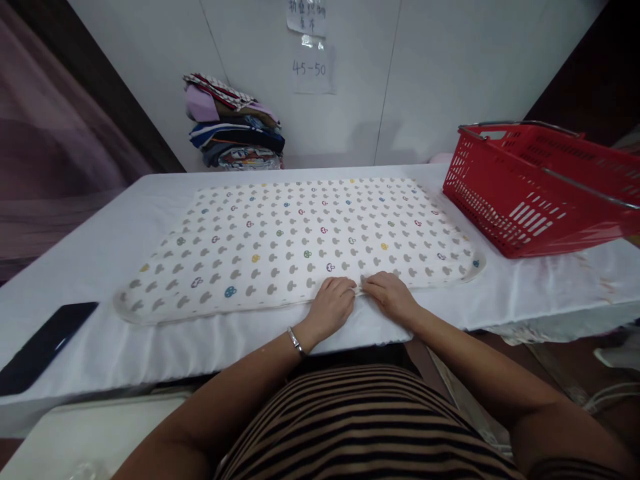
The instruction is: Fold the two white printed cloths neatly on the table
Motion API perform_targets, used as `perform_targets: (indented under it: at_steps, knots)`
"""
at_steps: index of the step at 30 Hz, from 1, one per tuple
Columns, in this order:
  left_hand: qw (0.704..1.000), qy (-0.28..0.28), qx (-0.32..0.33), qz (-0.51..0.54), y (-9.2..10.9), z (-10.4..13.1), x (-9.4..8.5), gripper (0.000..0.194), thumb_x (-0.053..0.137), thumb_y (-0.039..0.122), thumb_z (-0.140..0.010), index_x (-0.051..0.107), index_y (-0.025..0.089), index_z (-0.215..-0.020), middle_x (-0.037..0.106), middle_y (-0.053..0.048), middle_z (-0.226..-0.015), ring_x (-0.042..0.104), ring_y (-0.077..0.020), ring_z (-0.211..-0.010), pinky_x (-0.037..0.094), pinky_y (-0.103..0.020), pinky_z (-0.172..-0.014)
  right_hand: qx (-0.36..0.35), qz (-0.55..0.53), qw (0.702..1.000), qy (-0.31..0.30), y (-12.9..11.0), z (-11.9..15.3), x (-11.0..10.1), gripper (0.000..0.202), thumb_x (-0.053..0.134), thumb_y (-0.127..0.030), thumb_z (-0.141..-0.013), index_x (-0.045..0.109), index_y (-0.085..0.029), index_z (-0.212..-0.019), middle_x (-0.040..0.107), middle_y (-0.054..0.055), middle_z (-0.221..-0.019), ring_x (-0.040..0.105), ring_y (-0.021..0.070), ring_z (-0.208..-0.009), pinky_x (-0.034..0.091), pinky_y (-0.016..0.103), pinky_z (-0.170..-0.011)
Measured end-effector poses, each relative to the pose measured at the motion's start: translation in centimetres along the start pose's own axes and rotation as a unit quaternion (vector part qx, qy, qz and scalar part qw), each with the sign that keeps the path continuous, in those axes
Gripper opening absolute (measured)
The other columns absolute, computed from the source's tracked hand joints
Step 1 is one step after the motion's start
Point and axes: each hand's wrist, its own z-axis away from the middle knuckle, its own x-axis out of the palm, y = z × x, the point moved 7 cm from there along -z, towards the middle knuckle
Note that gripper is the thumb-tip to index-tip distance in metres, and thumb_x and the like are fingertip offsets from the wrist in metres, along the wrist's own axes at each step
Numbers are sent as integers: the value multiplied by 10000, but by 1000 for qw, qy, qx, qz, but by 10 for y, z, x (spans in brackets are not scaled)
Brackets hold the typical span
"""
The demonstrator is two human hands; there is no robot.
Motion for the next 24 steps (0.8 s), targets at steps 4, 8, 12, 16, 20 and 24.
perform_targets:
  at_steps: [4, 8, 12, 16, 20, 24]
  knots:
    - [998, 9, -50, 49, -7, -1, -1, 99, 490, 147, -871, 585, 164, -889, 620, -51, -978, 534, -192, -960, 418, -358, -854, -21, -5, 999, -25, -4, 3, -2, 236, 443, -188, -925, 636, -181, -1060, 625, 73, -948, 483, 198, -850, 353, 312, -714]
    - [994, 19, -79, 78, -11, -1, 1, 93, 491, 139, -860, 575, 174, -883, 625, -44, -979, 544, -193, -962, 421, -357, -859, -24, 13, 999, -38, -8, 4, -3, 240, 459, -230, -926, 612, -157, -1095, 613, 89, -977, 472, 206, -870, 329, 318, -712]
    - [992, 3, -97, 82, -15, -2, 4, 86, 493, 143, -854, 568, 183, -869, 630, -40, -978, 554, -187, -945, 424, -346, -845, -8, 47, 998, -37, -6, 3, 2, 213, 437, -194, -940, 636, -160, -1006, 613, 76, -904, 460, 199, -833, 298, 317, -703]
    - [994, -49, -93, 43, -14, -4, 8, 84, 495, 155, -861, 570, 180, -889, 636, -36, -933, 565, -189, -901, 420, -344, -810, -2, 57, 996, -64, 1, 2, 8, 208, 432, -162, -938, 639, -155, -953, 604, 75, -888, 453, 189, -818, 286, 316, -716]
    - [995, -86, -51, -31, -7, -9, 12, 213, 522, 208, -866, 549, 169, -1074, 632, -56, -973, 562, -220, -921, 418, -376, -801, 5, 58, 993, -102, 6, -2, 13, 196, 438, -164, -937, 634, -152, -929, 596, 59, -854, 458, 180, -803, 283, 310, -702]
    - [988, -127, -23, -88, -5, -16, 21, 142, 479, 149, -872, 599, 174, -944, 631, -48, -896, 564, -225, -875, 424, -377, -771, 13, 58, 991, -120, 8, -5, 17, 178, 457, -196, -937, 632, -158, -933, 599, 40, -846, 467, 172, -779, 288, 305, -681]
